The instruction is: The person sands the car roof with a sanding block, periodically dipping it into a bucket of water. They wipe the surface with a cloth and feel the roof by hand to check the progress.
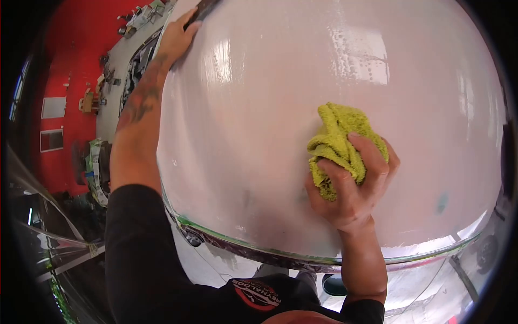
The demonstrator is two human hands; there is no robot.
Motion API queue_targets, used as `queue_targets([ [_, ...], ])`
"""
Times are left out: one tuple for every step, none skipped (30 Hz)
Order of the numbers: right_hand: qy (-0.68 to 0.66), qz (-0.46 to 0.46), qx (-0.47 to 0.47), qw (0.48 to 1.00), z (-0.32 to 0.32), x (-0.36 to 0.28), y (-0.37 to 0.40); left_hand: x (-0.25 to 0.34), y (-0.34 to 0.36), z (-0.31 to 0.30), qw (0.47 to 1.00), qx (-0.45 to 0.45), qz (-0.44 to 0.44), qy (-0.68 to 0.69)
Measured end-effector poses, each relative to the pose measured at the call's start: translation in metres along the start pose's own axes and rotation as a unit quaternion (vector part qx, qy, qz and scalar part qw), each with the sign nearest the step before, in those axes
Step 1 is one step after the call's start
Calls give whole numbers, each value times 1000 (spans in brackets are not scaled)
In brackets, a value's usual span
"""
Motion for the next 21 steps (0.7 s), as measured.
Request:
queue_targets([
  [5,-5,1,1000,0,1,2,-14,-9,10,997,-24,-52,-53],
  [8,-13,4,1000,-3,1,2,-3,4,7,996,-26,-65,-54],
  [-3,-20,1,1000,-5,0,2,17,14,-2,995,-35,-90,-33],
  [-11,-20,0,1000,-5,-2,2,38,30,-14,992,-46,-114,-13],
  [-14,-19,1,1000,-5,-3,1,70,61,-32,996,-43,-73,-10],
  [-16,-17,4,1000,-5,-3,1,103,103,-52,999,-39,-30,-6],
  [-21,-16,4,1000,-6,-3,1,124,147,-66,999,-41,23,2],
  [-21,-13,-2,1000,-6,-4,1,147,186,-84,997,-57,46,-27],
  [-17,-11,-5,1000,-5,-4,0,158,207,-100,994,-92,62,-17],
  [-13,-11,-1,1000,-5,-2,-1,159,217,-106,989,-126,80,-3],
  [-12,-7,-2,1000,-4,-2,-1,144,212,-102,990,-112,88,-4],
  [-11,-5,-2,1000,-3,-1,0,125,198,-89,991,-95,94,-6],
  [-5,-7,-1,1000,-1,0,-2,107,167,-79,994,-47,101,-9],
  [-5,-6,-4,1000,-1,-2,-2,74,139,-62,998,-52,24,-16],
  [-4,-7,-8,1000,-1,-3,-1,58,101,-56,995,-82,-47,-31],
  [0,-8,-11,1000,0,-4,0,25,76,-42,983,-103,-149,-3],
  [2,-18,-12,1000,0,-5,0,-28,57,-21,989,-43,-137,-45],
  [2,-28,-14,999,0,-8,2,-64,54,-8,988,16,-127,-88],
  [3,-33,-17,999,-1,-9,2,-64,59,-7,987,19,-131,-86],
  [7,-35,-14,999,-1,-7,0,-58,61,-10,978,4,-164,-126],
  [8,-27,-11,1000,-3,-8,1,-45,65,-14,967,-21,-192,-169],
])
Point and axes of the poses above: each hand's wrist, its own y-axis away from the middle knuckle, its own z-axis out of the palm, x = y × z, the point moved 5 cm from there along -y, towards the middle knuckle, and after that the axes turned 12 degrees about -y, right-handed, at the moved point
